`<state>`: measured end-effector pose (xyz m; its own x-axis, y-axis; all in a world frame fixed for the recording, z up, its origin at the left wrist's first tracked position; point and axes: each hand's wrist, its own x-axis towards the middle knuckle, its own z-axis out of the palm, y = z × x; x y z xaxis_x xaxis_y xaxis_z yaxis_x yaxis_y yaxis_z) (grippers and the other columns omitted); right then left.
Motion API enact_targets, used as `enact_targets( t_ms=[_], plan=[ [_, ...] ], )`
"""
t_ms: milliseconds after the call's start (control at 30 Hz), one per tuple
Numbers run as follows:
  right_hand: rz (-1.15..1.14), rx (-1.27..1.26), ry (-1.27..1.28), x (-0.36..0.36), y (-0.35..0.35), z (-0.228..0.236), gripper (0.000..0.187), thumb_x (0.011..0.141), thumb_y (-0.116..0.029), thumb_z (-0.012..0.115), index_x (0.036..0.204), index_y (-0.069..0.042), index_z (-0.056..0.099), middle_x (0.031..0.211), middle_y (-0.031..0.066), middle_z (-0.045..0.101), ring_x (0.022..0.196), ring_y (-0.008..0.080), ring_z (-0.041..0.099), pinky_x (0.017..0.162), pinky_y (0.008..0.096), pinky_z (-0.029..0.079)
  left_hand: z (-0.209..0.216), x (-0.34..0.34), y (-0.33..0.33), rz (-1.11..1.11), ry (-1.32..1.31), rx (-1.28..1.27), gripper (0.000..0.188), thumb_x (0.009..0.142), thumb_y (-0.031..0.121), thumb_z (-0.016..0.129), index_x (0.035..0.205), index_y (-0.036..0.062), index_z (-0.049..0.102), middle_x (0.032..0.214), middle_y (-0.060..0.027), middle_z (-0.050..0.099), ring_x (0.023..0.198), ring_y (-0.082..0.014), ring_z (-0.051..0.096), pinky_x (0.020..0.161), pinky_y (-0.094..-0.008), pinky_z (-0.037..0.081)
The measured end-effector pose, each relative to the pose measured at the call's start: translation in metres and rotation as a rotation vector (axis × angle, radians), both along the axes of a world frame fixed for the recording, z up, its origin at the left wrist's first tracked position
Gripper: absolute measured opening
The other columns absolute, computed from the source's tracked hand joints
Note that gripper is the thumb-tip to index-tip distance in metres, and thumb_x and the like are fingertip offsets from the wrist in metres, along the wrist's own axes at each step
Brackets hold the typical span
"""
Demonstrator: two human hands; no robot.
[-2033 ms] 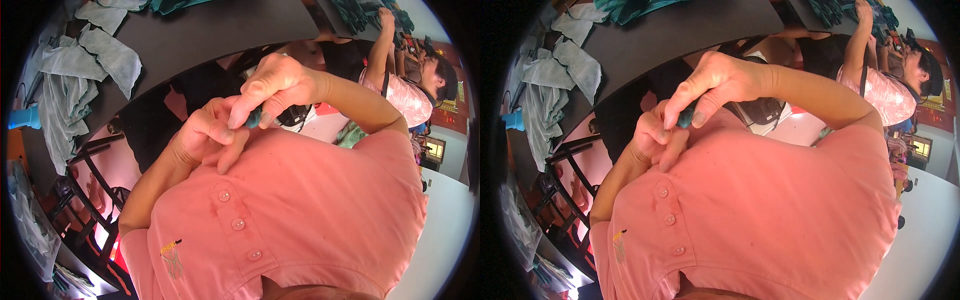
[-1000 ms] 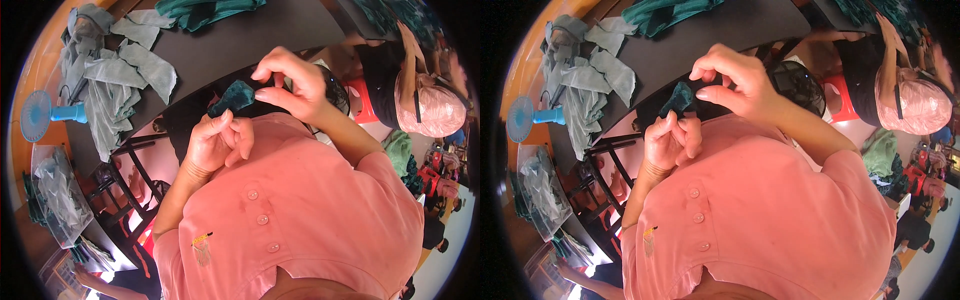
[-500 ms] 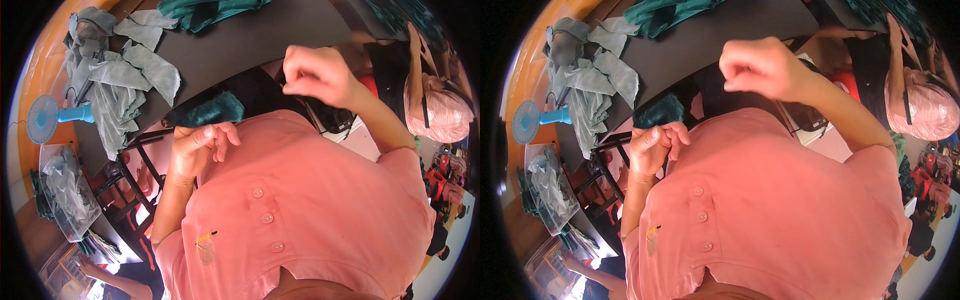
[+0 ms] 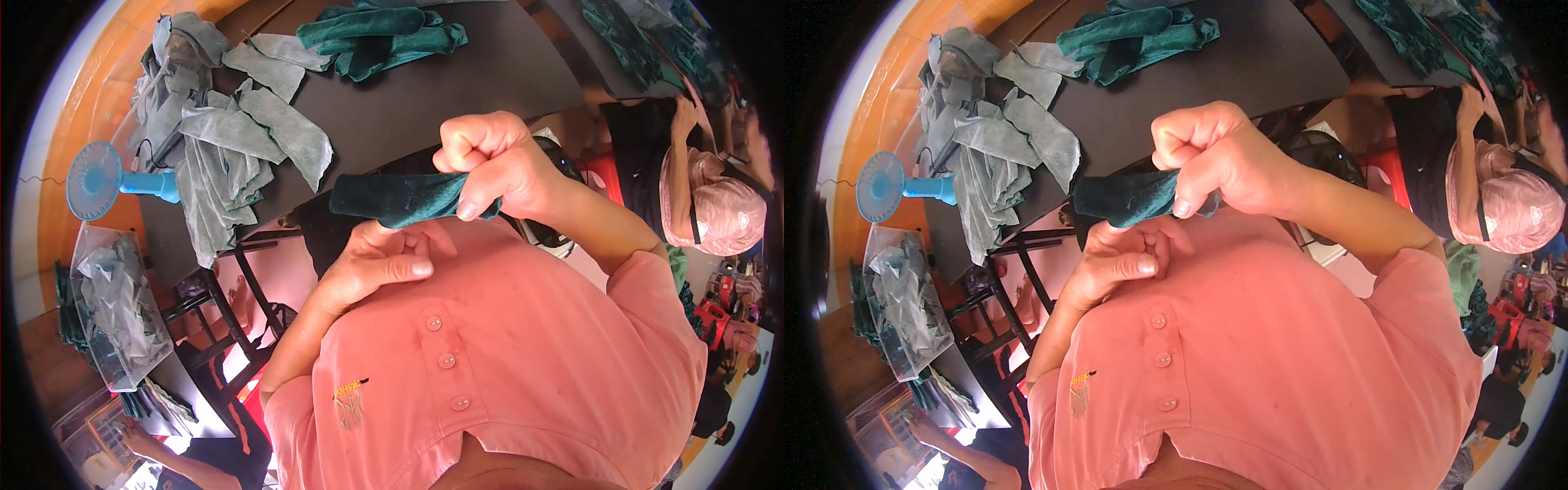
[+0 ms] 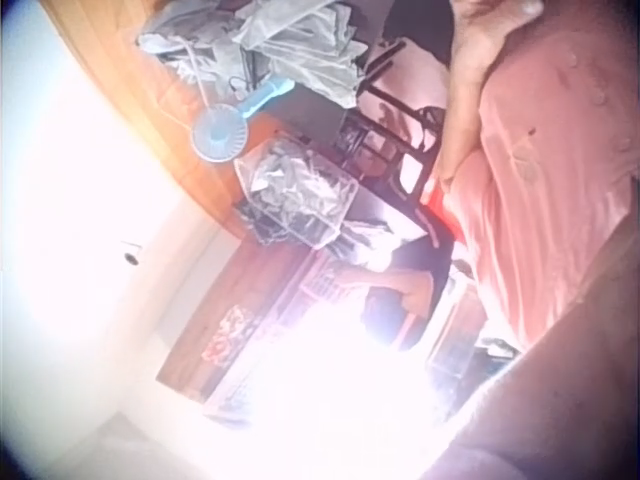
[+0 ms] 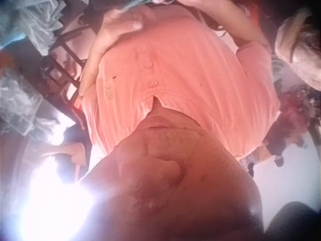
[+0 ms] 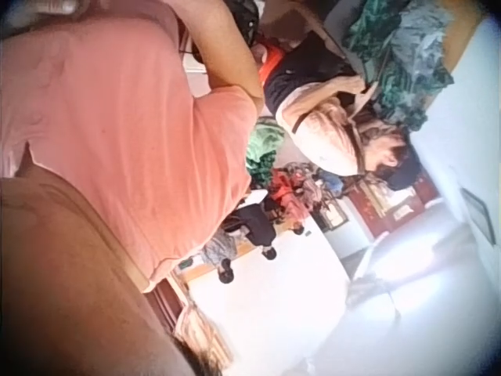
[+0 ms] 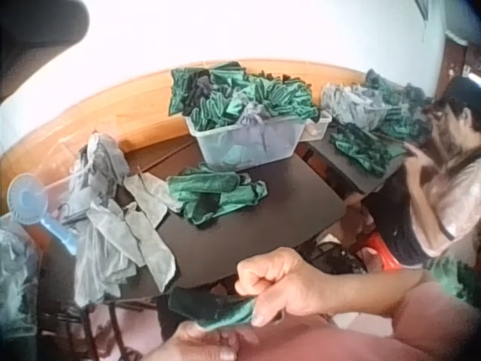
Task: The recorder is inspecting and manipulating small strips of green fabric in a workshop environment.
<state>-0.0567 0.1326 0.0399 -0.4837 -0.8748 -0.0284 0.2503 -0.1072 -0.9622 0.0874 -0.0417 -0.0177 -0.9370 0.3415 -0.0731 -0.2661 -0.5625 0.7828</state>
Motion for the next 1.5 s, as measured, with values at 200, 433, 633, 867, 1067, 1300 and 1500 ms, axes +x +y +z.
enact_targets(
  t_ms=[200, 433, 633, 867, 1067, 1300, 1500],
  plan=[
    [-0.246, -0.024, -0.151, -0.013, 0.003, 0.018, 0.036, 0.049, 0.008, 0.057, 0.065, -0.011, 0.031, 0.059, -0.0019, 0.034, 0.047, 0.0104, 0.034, 0.045, 0.0265, 0.027, -0.002, 0.01, -0.009, -0.029, 0.163, -0.207, 0.072, 0.083, -0.003, 0.068, 0.147, 0.0119, 0.039, 0.111, -0.008, 0.062, 0.075, -0.0085, 0.048, 0.072, -0.0226, 0.043],
    [0.053, 0.149, 0.539, -0.066, 0.022, 0.05, 0.039, 0.054, -0.002, 0.066, 0.066, -0.011, 0.03, 0.066, -0.0035, 0.03, 0.061, 0.009, 0.031, 0.056, 0.025, 0.024, 0.046, -0.012, -0.046, 0.275, 0.515, -0.601, 0.072, 0.069, -0.007, 0.065, 0.138, 0.0033, 0.05, 0.116, -0.0096, 0.063, 0.104, -0.016, 0.06, 0.082, -0.0275, 0.047],
    [0.502, -0.541, 1.179, -0.085, -0.015, 0.092, 0.017, 0.075, 0.007, 0.066, 0.079, -0.004, 0.053, 0.07, 0.0004, 0.054, 0.061, 0.0077, 0.054, 0.053, 0.0199, 0.037, 0.073, -0.098, -0.031, 0.187, 0.538, -0.54, 0.088, 0.051, 0.005, 0.049, 0.139, 0.0022, 0.048, 0.13, -0.0105, 0.056, 0.128, -0.0217, 0.044, 0.108, -0.0379, 0.034],
    [-0.063, 0.182, 0.365, -0.059, 0.023, 0.1, 0.029, 0.065, 0.014, 0.066, 0.077, -0.005, 0.049, 0.073, -0.0014, 0.051, 0.063, 0.0049, 0.049, 0.056, 0.0211, 0.036, 0.074, -0.088, -0.032, 0.029, -0.067, -0.357, 0.03, 0.061, 0.001, 0.054, 0.088, -0.0098, 0.063, 0.077, -0.0222, 0.067, 0.064, -0.0271, 0.067, 0.062, -0.0333, 0.054],
    [-0.221, 0.014, 0.211, -0.075, 0.032, 0.041, 0.035, 0.051, 0.005, 0.062, 0.07, -0.012, 0.037, 0.067, -0.0008, 0.039, 0.059, 0.0122, 0.038, 0.053, 0.0269, 0.029, 0.083, -0.093, -0.028, 0.434, -0.031, -0.784, 0.013, 0.068, -0.004, 0.046, 0.067, -0.0042, 0.059, 0.057, -0.0077, 0.054, 0.045, -0.0135, 0.052, 0.043, -0.0257, 0.041],
    [-0.248, -0.466, -0.204, -0.061, 0.028, 0.042, 0.03, 0.062, 0.014, 0.067, 0.078, -0.006, 0.052, 0.067, 0.0053, 0.047, 0.057, 0.0219, 0.049, 0.052, 0.0366, 0.037, 0.116, -0.089, -0.031, 0.589, 0.046, -0.988, 0.021, 0.075, -0.003, 0.043, 0.074, -0.0033, 0.064, 0.056, -0.0047, 0.054, 0.042, -0.0072, 0.047, 0.041, -0.0228, 0.034],
    [-0.384, 0.485, 1.318, -0.14, -0.008, 0.0, 0.02, 0.073, -0.003, 0.064, 0.091, -0.009, 0.058, 0.07, 0.0052, 0.06, 0.062, 0.0222, 0.059, 0.057, 0.0379, 0.042, 0.046, -0.118, -0.08, 0.598, 0.61, -1.586, 0.034, 0.076, 0.0, 0.057, 0.109, 0.0002, 0.064, 0.089, -0.0095, 0.064, 0.072, -0.0159, 0.061, 0.06, -0.0261, 0.047]
  ],
)
